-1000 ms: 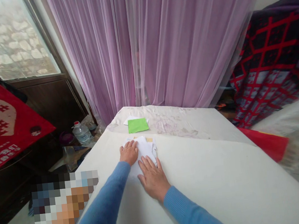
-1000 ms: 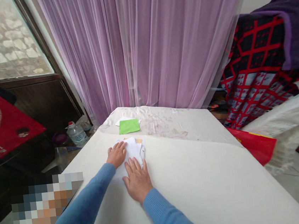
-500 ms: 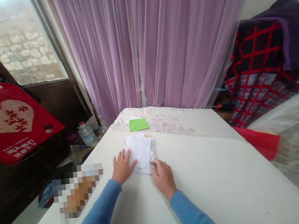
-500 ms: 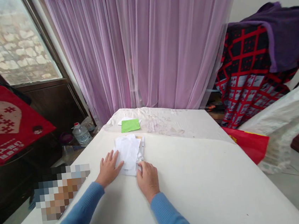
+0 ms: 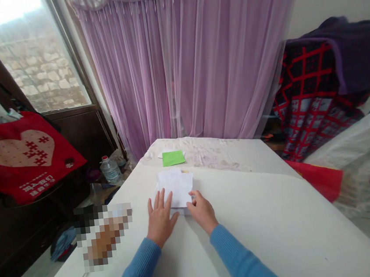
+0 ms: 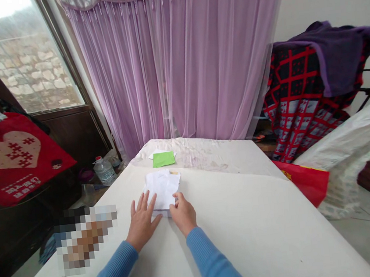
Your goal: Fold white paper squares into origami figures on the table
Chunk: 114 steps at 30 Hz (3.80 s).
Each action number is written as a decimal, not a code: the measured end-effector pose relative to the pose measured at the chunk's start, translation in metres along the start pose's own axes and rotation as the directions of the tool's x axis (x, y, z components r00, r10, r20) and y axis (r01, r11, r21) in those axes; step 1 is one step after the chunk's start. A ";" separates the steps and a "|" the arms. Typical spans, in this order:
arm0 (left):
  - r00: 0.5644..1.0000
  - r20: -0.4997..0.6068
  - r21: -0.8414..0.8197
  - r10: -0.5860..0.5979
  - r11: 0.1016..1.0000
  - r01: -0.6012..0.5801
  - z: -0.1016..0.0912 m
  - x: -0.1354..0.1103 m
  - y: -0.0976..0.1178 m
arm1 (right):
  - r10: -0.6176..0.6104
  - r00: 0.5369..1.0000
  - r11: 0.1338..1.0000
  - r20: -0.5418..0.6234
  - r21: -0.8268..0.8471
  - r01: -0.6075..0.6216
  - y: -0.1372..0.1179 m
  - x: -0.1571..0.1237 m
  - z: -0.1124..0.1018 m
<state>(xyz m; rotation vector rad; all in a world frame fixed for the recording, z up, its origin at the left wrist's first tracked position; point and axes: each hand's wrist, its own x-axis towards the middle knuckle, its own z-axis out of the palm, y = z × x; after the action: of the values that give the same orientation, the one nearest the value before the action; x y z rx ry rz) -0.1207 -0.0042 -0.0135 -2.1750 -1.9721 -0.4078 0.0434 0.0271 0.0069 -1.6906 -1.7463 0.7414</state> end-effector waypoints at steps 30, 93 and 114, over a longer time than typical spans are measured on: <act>0.922 0.115 -0.129 0.370 0.926 -0.356 0.045 0.040 0.127 | -0.220 0.966 0.843 0.139 -0.472 0.260 0.113 -0.023 -0.057; 0.754 0.256 -0.190 0.605 0.796 -0.574 -0.011 -0.019 0.136 | -0.391 0.865 0.754 0.316 -0.429 0.497 0.129 -0.098 -0.104; 0.906 0.015 -0.527 0.422 0.774 -0.352 0.004 -0.016 0.105 | -0.351 0.935 0.929 -0.041 -0.143 0.343 0.139 -0.084 -0.115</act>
<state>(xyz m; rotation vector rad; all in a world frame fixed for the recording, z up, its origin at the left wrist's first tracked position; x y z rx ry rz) -0.0174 -0.0289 -0.0170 -2.9295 -1.5105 -0.8157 0.2237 -0.0533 -0.0222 -1.4112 -2.0130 0.4113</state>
